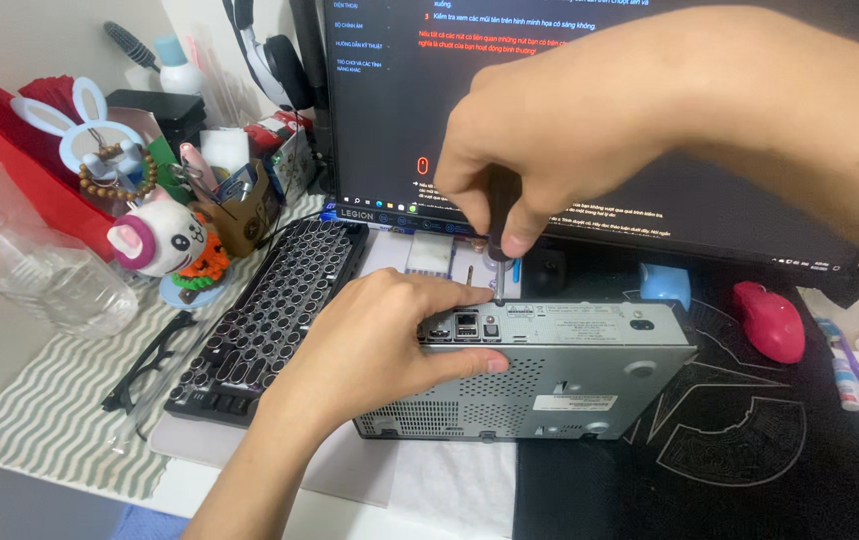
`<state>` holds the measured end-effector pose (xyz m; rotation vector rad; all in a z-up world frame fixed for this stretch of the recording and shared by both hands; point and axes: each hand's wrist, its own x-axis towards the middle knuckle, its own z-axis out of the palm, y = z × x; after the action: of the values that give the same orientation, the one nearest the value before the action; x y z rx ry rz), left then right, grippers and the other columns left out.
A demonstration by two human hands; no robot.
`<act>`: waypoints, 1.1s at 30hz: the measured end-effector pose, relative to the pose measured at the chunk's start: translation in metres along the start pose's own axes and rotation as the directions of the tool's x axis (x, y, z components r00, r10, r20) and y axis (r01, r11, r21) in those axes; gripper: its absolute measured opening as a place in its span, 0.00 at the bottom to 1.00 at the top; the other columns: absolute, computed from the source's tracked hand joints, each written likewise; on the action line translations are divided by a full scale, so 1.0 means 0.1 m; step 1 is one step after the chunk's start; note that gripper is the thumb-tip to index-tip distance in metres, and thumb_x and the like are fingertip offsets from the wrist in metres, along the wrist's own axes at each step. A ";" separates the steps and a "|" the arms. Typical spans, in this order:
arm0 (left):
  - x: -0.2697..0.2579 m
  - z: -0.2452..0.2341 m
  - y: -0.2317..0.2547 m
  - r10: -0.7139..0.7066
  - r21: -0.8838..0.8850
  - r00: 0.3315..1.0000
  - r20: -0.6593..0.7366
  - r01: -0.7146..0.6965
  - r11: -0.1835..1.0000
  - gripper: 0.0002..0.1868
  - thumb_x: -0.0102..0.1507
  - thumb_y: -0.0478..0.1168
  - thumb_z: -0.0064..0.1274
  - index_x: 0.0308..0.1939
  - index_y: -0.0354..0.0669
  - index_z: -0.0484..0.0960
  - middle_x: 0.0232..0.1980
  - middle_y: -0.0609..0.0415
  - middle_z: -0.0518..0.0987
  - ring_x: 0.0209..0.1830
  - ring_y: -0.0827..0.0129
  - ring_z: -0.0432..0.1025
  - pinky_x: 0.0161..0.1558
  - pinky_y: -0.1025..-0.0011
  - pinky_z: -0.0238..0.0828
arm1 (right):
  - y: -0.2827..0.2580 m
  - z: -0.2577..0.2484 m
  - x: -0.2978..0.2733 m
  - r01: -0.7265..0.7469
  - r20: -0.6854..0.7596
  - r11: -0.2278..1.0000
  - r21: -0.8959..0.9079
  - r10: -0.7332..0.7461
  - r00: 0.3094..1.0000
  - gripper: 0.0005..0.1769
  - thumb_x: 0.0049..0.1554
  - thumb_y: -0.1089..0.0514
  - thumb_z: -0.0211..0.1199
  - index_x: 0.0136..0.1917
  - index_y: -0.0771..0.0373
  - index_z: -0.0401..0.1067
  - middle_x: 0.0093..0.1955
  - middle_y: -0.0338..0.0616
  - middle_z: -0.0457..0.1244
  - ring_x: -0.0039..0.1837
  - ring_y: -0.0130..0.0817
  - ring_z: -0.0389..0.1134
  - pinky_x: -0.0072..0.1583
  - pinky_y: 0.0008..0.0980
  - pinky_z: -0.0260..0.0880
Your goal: The person unscrews several screws from the back of a set-top box using a screwdriver and then replaces the top cover.
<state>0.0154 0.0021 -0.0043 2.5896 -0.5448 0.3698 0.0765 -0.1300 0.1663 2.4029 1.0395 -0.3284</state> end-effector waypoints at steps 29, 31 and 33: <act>0.03 -0.03 0.06 -0.020 0.000 1.000 -0.001 0.020 1.000 0.30 0.53 0.64 0.65 0.53 0.55 0.89 0.45 0.58 0.90 0.39 0.56 0.83 0.39 0.63 0.73 | 0.56 0.35 0.31 0.707 -0.384 0.706 -0.038 -0.664 0.642 0.06 0.45 0.59 0.75 0.36 0.47 0.83 0.33 0.27 0.73 0.40 0.25 0.73 0.43 0.31 0.68; 0.03 -0.02 0.05 -0.004 -0.001 1.000 -0.006 0.004 1.000 0.30 0.53 0.65 0.64 0.53 0.55 0.88 0.45 0.59 0.90 0.38 0.57 0.83 0.39 0.64 0.73 | 0.53 0.34 0.24 0.641 -0.351 0.768 -0.010 -0.603 0.717 0.09 0.46 0.58 0.73 0.42 0.45 0.83 0.36 0.26 0.75 0.42 0.25 0.75 0.45 0.31 0.70; 0.03 -0.02 0.04 0.012 -0.001 1.000 -0.009 -0.012 1.000 0.30 0.54 0.65 0.63 0.53 0.54 0.88 0.44 0.59 0.90 0.38 0.58 0.83 0.39 0.65 0.73 | 0.46 0.32 0.18 0.568 -0.316 0.823 0.015 -0.535 0.783 0.12 0.48 0.56 0.72 0.47 0.43 0.83 0.39 0.25 0.76 0.44 0.25 0.76 0.47 0.31 0.72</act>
<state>0.0158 -0.0014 0.0005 2.5830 -0.5580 0.3854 0.1218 -0.1629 0.1478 2.2303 1.9250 -0.2213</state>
